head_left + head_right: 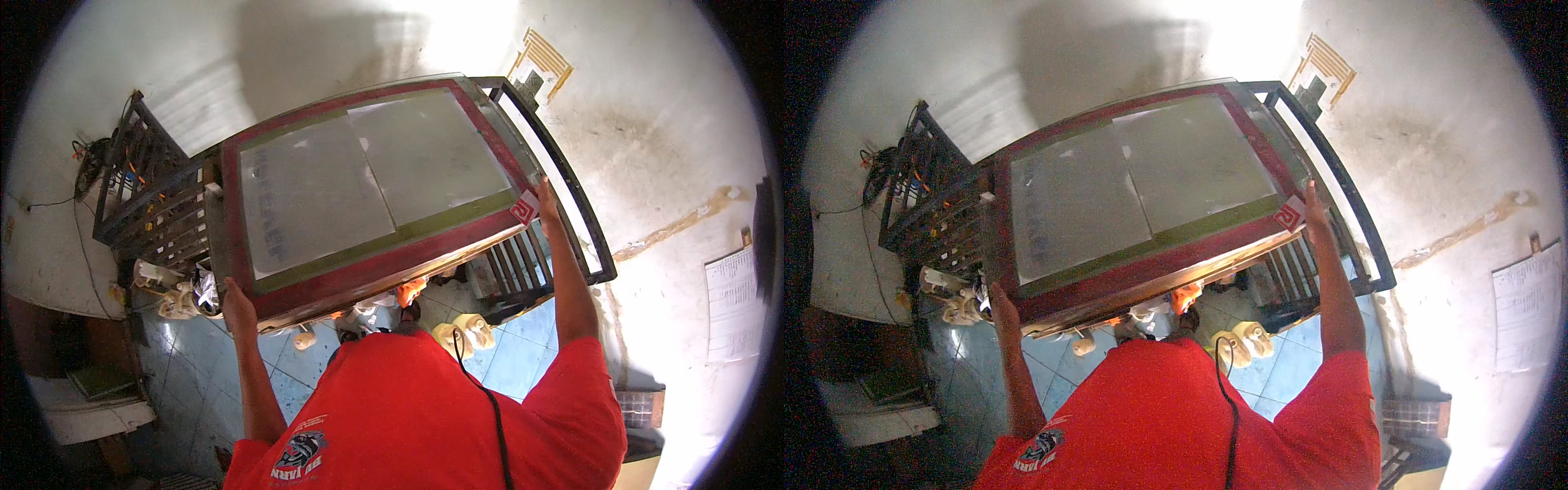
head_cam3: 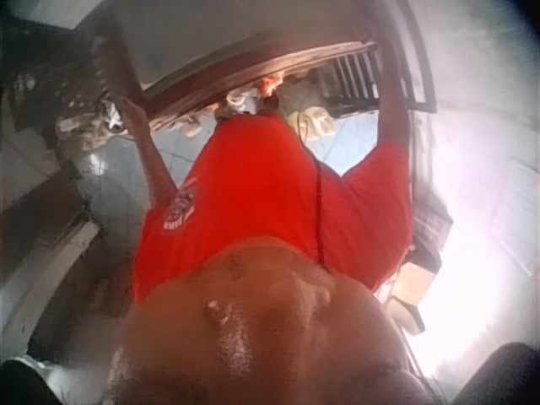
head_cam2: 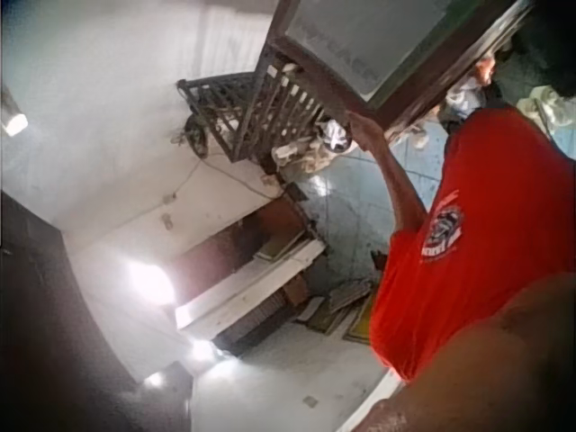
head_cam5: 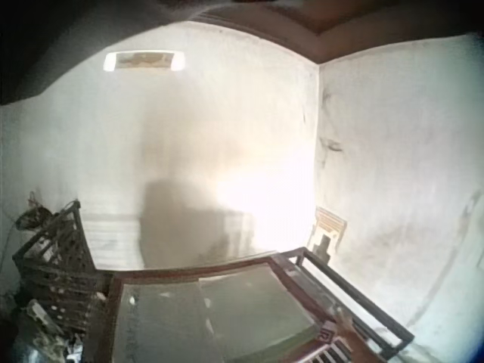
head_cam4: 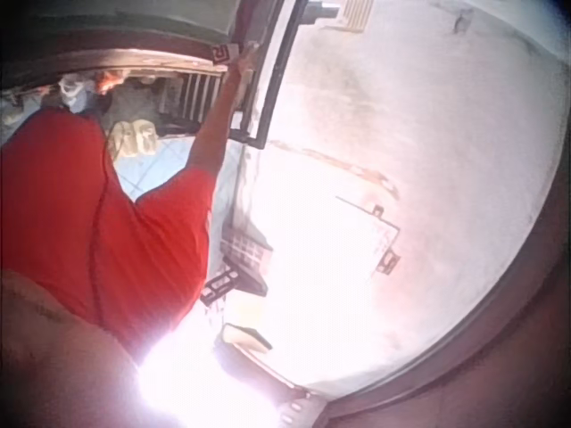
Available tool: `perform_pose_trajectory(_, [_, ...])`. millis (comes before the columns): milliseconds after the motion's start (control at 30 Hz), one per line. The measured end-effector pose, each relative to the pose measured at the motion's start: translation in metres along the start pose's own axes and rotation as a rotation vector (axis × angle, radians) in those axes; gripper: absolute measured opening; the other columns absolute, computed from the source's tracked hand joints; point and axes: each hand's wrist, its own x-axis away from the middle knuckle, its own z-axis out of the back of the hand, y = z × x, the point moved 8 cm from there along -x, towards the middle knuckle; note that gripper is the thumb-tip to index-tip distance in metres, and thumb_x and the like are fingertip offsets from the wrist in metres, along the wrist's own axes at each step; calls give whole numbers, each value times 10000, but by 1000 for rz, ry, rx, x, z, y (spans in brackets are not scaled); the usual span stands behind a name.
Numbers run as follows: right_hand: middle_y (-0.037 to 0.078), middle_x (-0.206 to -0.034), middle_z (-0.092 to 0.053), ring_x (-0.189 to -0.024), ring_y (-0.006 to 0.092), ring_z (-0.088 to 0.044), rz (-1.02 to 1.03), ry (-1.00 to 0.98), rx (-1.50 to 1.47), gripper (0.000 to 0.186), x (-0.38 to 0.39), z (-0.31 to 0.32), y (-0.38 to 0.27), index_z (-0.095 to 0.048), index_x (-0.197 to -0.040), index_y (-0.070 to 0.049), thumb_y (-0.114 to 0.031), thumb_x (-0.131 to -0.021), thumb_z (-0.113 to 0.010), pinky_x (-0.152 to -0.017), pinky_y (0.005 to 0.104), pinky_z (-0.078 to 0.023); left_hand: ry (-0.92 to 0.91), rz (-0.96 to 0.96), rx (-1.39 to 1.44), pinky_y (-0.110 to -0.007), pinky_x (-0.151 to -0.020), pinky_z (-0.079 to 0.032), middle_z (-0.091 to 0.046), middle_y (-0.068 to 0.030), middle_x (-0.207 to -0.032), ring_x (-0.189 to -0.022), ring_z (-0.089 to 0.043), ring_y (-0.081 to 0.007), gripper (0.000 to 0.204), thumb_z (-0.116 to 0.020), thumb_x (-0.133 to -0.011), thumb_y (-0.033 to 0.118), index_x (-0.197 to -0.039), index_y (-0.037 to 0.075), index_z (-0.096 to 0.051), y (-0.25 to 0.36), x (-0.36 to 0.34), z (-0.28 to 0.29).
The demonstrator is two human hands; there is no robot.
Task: The person applies a liquid from a bottle onto a screen frame, plugs in an electrical cord, moves containers and a board, wipes a glass surface with a cloth, and positions the screen frame onto the glass station.
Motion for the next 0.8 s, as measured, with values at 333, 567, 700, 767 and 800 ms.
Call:
perform_pose_trajectory(333, [178, -1353, -351, -1245, 270, -343, -108, -107, -75, 845, -40, 30, 20, -268, -1348, 9, -661, -834, -299, -1031, 366, -228, -166, 129, -331, -420, -940, -332, -434, -282, -1237, -1160, -412, -398, 782, -204, -888, 591, -1217, -80, -435, -3, 6, -30])
perform_pose_trajectory(567, [178, -1347, -356, -1236, 267, -354, -19, 68, -103, 800, -35, 46, 17, -310, -1329, 17, -618, -845, -359, -1031, 362, -229, -103, 117, -349, -424, -966, -304, -400, -269, -1276, -1198, -379, -381, 813, -226, -863, 633, -1260, -54, -399, 52, 30, -44])
perform_pose_trajectory(700, [187, -1323, -377, -1221, 266, -363, 113, 113, 28, 725, -36, 48, 12, -348, -1311, 3, -576, -874, -341, -1022, 360, -245, -61, 16, -304, -422, -836, -347, -500, -222, -1053, -973, -468, -361, 779, -236, -863, 638, -1143, -53, -460, 43, 28, -38])
perform_pose_trajectory(767, [206, -1341, -346, -1239, 277, -343, 100, 94, -23, 832, -35, 41, 11, -261, -1349, -1, -642, -827, -360, -1035, 379, -215, 114, -75, -333, -432, -702, -357, -523, -172, -830, -761, -475, -328, 749, -236, -869, 631, -953, -49, -539, 41, 27, -34])
perform_pose_trajectory(800, [216, -1350, -331, -1248, 283, -333, 93, 90, -51, 891, -35, 43, 13, -217, -1368, -3, -674, -803, -369, -1042, 388, -200, 46, -81, -319, -431, -653, -321, -461, -145, -758, -705, -416, -305, 710, -238, -872, 628, -863, -37, -488, 45, 26, -40])
